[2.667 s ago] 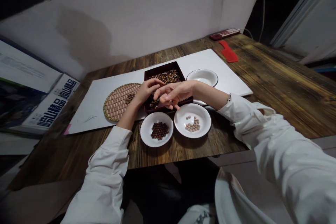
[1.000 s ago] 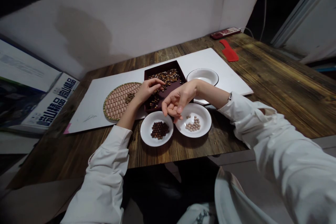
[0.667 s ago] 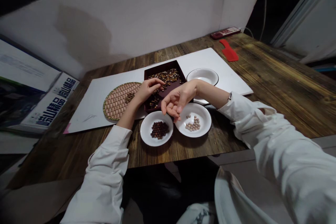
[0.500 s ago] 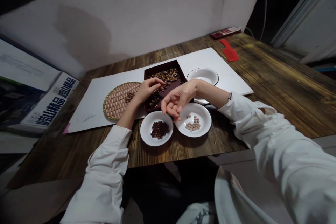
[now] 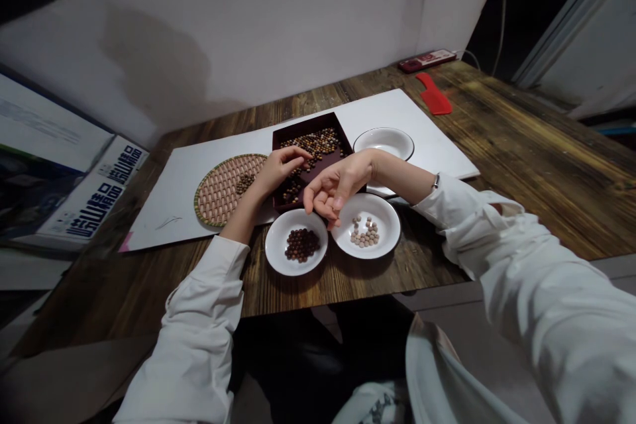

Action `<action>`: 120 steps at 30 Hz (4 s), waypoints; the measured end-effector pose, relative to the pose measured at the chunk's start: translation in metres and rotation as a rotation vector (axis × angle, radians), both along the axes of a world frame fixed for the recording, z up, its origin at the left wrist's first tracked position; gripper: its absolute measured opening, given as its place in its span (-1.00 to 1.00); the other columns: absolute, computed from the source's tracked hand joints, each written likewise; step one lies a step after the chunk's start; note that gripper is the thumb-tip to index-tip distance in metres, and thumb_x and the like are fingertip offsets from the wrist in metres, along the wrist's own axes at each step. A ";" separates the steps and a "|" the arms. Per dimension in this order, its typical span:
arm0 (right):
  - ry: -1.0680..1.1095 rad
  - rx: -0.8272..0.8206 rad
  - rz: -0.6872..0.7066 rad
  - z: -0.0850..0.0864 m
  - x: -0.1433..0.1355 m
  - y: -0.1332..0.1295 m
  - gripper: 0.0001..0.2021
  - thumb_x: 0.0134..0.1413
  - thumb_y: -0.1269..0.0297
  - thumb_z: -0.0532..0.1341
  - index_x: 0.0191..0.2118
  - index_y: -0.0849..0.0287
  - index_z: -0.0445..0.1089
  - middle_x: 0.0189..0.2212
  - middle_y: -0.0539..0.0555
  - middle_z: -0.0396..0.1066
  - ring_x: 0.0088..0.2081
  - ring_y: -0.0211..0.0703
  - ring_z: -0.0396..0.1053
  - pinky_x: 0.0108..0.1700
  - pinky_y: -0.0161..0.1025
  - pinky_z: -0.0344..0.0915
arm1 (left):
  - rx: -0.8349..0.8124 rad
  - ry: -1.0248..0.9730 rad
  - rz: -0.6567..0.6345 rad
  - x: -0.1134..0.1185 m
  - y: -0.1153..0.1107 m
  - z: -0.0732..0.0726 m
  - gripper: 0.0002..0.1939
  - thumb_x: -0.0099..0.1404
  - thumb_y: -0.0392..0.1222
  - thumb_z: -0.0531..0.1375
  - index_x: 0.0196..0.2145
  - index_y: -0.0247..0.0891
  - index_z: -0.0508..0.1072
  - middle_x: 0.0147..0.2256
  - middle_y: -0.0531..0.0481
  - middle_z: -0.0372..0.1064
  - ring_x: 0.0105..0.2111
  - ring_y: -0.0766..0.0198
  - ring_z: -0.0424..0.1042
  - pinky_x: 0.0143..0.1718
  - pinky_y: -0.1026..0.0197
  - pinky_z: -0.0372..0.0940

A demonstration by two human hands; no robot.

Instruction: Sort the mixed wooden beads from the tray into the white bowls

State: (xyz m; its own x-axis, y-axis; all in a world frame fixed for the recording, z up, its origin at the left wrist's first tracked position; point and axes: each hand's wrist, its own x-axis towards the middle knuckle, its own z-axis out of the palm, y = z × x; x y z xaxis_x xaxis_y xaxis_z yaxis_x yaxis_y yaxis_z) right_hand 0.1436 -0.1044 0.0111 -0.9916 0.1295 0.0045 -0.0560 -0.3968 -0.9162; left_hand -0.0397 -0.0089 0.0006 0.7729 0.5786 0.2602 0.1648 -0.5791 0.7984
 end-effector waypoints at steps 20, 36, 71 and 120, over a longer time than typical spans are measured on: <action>0.021 -0.029 -0.052 -0.002 0.000 -0.001 -0.62 0.13 0.50 0.30 0.07 0.30 0.32 -0.25 0.04 0.50 -0.15 -0.20 0.53 0.10 -0.07 0.38 | -0.019 -0.004 0.004 0.001 0.001 -0.002 -0.83 0.24 -0.23 0.15 -0.27 -0.30 0.52 -0.27 -0.01 0.56 -0.30 0.28 0.53 -0.16 0.24 0.38; -0.004 -0.071 -0.229 -0.002 -0.001 0.001 -0.63 0.13 0.39 0.32 0.04 0.29 0.32 -0.29 0.07 0.51 -0.15 -0.12 0.54 0.05 -0.04 0.41 | 0.058 0.047 0.017 -0.002 0.000 0.000 -0.79 0.27 -0.23 0.11 -0.23 -0.29 0.53 -0.25 -0.02 0.56 -0.25 0.27 0.50 -0.11 0.22 0.36; -0.123 -0.079 -0.350 0.005 -0.004 -0.002 -0.70 0.20 0.29 0.25 0.02 0.25 0.29 -0.34 0.04 0.47 -0.22 -0.18 0.50 0.01 -0.05 0.44 | 0.396 0.416 0.041 -0.004 -0.008 0.006 -0.77 0.30 -0.17 0.14 -0.17 -0.16 0.56 -0.13 -0.02 0.54 -0.13 0.15 0.47 -0.06 0.19 0.31; -0.314 -0.203 -0.640 0.018 -0.009 -0.010 -0.79 0.09 0.42 0.31 -0.13 0.29 0.40 -0.47 0.00 0.44 -0.30 -0.16 0.52 -0.13 -0.02 0.46 | 0.595 1.023 0.013 0.006 -0.019 0.023 -0.56 0.32 0.01 0.06 -0.33 -0.36 0.62 -0.33 -0.27 0.56 -0.23 0.02 0.55 -0.21 0.20 0.31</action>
State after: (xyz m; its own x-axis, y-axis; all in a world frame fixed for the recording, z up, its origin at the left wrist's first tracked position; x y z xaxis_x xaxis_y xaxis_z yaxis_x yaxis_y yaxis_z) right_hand 0.1347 -0.1142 0.0288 -0.6723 0.6510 -0.3524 -0.0804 -0.5375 -0.8394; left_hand -0.0332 -0.0276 0.0241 0.7736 0.5845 -0.2448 0.5788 -0.8090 -0.1026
